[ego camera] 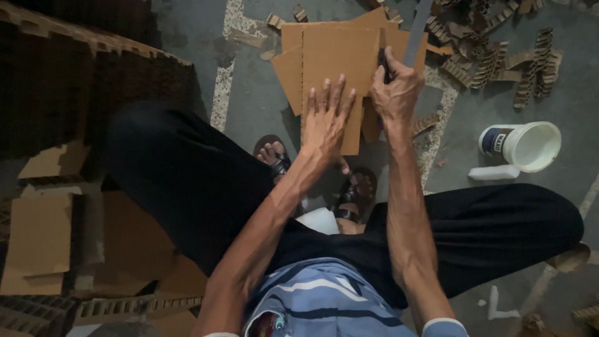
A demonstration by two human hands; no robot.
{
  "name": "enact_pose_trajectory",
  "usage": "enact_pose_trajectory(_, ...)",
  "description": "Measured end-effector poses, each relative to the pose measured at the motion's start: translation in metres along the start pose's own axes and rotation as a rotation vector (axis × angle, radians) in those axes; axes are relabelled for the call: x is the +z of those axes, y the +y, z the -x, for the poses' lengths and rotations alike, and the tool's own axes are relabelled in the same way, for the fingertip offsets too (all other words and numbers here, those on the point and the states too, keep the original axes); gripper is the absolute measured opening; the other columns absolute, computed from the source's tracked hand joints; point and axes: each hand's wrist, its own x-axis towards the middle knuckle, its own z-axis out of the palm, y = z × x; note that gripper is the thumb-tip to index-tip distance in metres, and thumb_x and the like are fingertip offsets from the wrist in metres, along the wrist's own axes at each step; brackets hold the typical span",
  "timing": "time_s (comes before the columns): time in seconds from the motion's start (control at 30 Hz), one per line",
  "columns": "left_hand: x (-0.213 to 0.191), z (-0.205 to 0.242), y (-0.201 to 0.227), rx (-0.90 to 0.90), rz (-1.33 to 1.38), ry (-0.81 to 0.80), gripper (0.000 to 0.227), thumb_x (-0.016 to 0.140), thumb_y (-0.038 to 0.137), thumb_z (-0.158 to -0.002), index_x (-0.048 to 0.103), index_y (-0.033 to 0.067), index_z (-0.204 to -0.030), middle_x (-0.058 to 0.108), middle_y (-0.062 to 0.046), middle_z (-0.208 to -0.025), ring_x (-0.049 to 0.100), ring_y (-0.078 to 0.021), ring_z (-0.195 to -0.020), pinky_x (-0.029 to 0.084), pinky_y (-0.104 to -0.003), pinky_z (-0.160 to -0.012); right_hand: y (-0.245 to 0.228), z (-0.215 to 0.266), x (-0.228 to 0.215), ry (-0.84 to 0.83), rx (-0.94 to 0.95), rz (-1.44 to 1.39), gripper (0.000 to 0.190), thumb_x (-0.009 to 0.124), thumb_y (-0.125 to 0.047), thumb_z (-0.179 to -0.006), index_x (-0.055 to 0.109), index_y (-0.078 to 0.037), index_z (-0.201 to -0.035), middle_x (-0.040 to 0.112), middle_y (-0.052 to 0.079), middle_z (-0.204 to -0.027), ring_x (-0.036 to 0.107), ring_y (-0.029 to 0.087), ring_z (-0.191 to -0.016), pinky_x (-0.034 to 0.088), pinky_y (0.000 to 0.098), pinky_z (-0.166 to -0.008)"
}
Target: The person sits on the floor and uses a utility knife to cut corrugated cardboard sheets into smaller rectangular pieces. They repeatedly score and snap the cardboard, separating the fluted layers and stacking the cut pieces.
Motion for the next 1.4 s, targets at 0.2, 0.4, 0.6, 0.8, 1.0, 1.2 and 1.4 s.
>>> enact_pose_trajectory(0.2,0.01,0.001,-0.003,0.034,0.014,0.088,0.172,0.096,0.066,-0.025,0.012,0.0122,-0.165,0.0,-0.021,-0.17,-0.001,-0.0453,-0.157,0.001,-0.061,-0.127,0.024,-0.006,0.008,-0.04,-0.024,0.114,0.038,0.067,-0.011,-0.091,0.073,0.007,-0.124,0.077,0.023,-0.091,0.074,0.025,-0.073,0.055,0.0357,-0.067)
enact_pose_trajectory(0.4,0.018,0.005,-0.01,0.089,0.145,0.208,0.162,0.093,0.07,-0.031,0.018,0.0133,-0.163,0.003,-0.02,-0.17,0.001,-0.0456,-0.157,0.002,-0.063,-0.128,0.054,-0.028,0.017,-0.031,-0.186,0.09,0.035,0.074,-0.015,-0.083,0.076,0.009,-0.109,0.076,0.024,-0.093,0.076,0.033,-0.082,0.06,0.0383,-0.077)
enact_pose_trajectory(0.6,0.027,0.006,-0.013,0.109,0.15,0.249,0.156,0.093,0.068,-0.034,0.023,0.0148,-0.163,0.006,-0.02,-0.169,0.004,-0.0464,-0.156,0.003,-0.064,-0.127,0.056,-0.042,0.008,-0.231,-0.092,0.054,0.034,0.067,-0.015,-0.08,0.079,0.002,-0.106,0.077,0.021,-0.094,0.078,0.03,-0.085,0.062,0.0376,-0.08)
enact_pose_trajectory(0.8,0.04,-0.001,-0.013,0.086,0.039,0.35,0.152,0.094,0.064,-0.038,0.024,0.0148,-0.163,0.007,-0.021,-0.17,0.005,-0.0467,-0.156,0.004,-0.063,-0.128,0.041,-0.04,0.002,-0.201,-0.191,0.101,0.037,0.066,-0.011,-0.075,0.078,0.002,-0.107,0.076,0.023,-0.092,0.076,0.033,-0.081,0.061,0.0383,-0.075)
enact_pose_trajectory(1.0,0.036,0.0,-0.011,0.089,0.132,0.215,0.158,0.095,0.067,-0.034,0.022,0.012,-0.163,0.007,-0.022,-0.168,0.005,-0.0474,-0.156,0.004,-0.064,-0.127,0.013,-0.009,-0.019,-0.292,0.019,0.079,0.032,0.064,-0.013,-0.077,0.075,0.005,-0.101,0.073,0.025,-0.085,0.077,0.032,-0.081,0.059,0.0397,-0.074)
enact_pose_trajectory(1.2,0.023,0.002,-0.009,0.079,0.109,0.211,0.16,0.095,0.068,-0.033,0.021,0.0125,-0.163,0.006,-0.022,-0.169,0.005,-0.0475,-0.156,0.005,-0.063,-0.127,-0.01,0.016,-0.035,-0.32,0.122,0.134,0.041,0.063,-0.011,-0.075,0.075,0.003,-0.111,0.074,0.026,-0.095,0.077,0.033,-0.089,0.059,0.0376,-0.081)
enact_pose_trajectory(1.4,0.023,0.004,-0.008,0.072,0.084,0.202,0.159,0.095,0.068,-0.035,0.02,0.0126,-0.164,0.005,-0.023,-0.169,0.005,-0.0477,-0.156,0.005,-0.064,-0.127,-0.009,0.015,-0.037,-0.376,0.148,0.199,0.044,0.065,-0.01,-0.074,0.075,0.003,-0.115,0.074,0.026,-0.105,0.075,0.034,-0.099,0.058,0.0369,-0.09)
